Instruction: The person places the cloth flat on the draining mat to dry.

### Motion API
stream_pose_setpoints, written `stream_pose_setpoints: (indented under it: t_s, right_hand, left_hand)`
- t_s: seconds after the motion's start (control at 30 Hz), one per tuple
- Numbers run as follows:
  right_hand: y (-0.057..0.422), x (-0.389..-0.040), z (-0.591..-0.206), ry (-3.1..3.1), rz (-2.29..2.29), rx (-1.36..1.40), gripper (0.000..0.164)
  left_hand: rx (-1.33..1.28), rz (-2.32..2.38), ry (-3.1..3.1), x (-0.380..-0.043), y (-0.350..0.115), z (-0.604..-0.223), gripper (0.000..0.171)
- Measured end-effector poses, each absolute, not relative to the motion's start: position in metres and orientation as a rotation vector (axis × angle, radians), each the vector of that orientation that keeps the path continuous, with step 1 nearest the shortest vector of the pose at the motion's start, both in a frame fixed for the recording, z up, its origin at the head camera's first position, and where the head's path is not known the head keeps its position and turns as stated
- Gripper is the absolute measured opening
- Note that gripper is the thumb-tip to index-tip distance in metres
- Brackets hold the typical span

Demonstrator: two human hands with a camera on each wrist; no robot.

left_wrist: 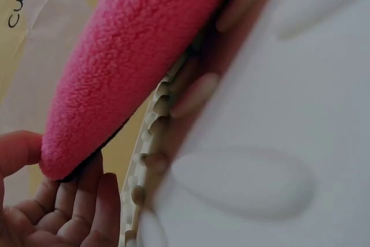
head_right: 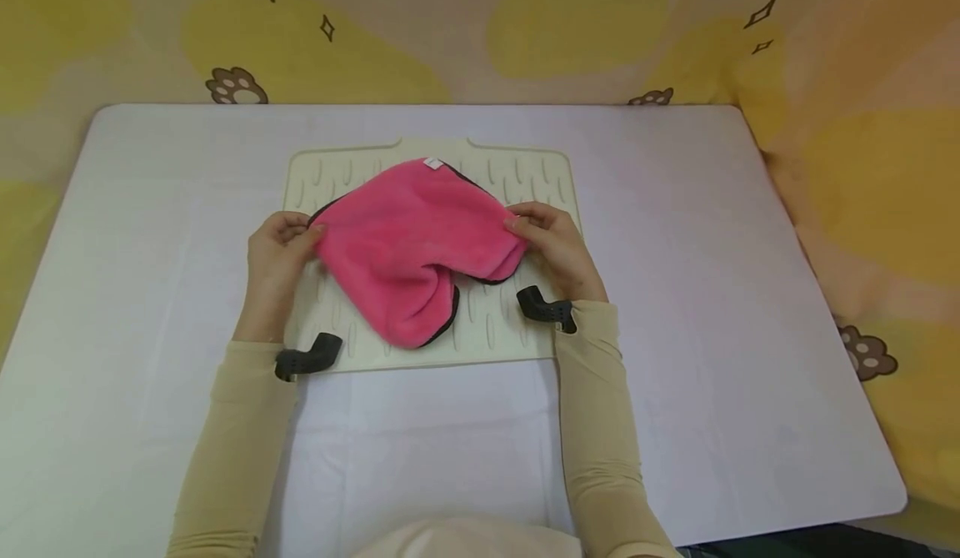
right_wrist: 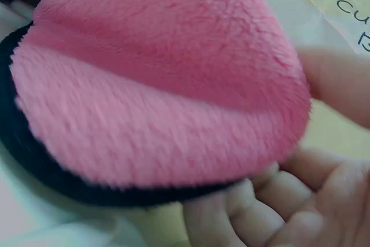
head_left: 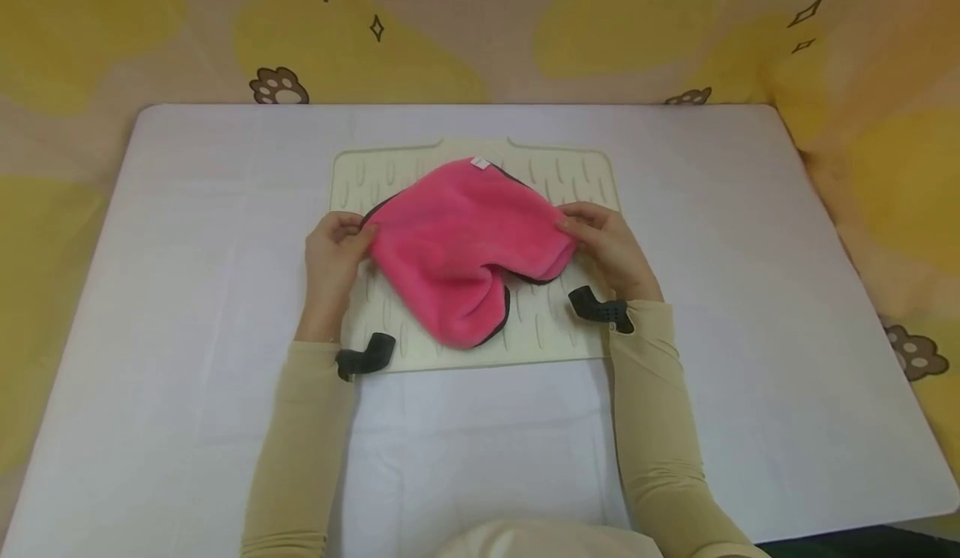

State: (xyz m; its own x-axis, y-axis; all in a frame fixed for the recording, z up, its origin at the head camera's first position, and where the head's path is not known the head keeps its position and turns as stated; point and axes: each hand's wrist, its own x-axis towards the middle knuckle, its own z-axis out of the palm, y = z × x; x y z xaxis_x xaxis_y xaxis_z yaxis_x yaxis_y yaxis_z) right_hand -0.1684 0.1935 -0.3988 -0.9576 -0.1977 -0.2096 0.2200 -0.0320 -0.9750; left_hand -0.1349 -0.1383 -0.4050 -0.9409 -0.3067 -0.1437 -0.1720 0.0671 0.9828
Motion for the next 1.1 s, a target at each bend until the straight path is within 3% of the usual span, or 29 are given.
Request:
stream_pose_setpoints:
  t_s: [0.33,0.6,0.7,0.93,1.1]
  right_hand:
    - [0.21,-0.17,-0.397,2.077,-2.139,0.183,0.007]
    - [0.224,-0.169,-0.396,2.121,-2.098,0.231,0.007]
    - [0.225,-0.169,-0.396,2.236,-1.914,0.203,0.008]
    - [0.232,-0.169,-0.395,2.379,-1.453,0.04,0.041]
    - [0.243,-0.165,-0.393,2.306,-1.392,-0.121,0.032]
  left_hand:
    - [0.321,-1.9,-2.58,-0.134,-0.142,-0.405,0.033]
    - [0.147,-1.708,-2.725,-0.133,-0.144,-0.407,0.027]
    - [0.183,-1.677,-2.671,-0.132,-0.143,-0.407,0.024]
    - [0.367,-1.736,-2.436,-0.132,-0.145,-0.407,0.019]
    - [0.423,-1.763,-2.394,-0.132,-0.147,-0.405,0.018]
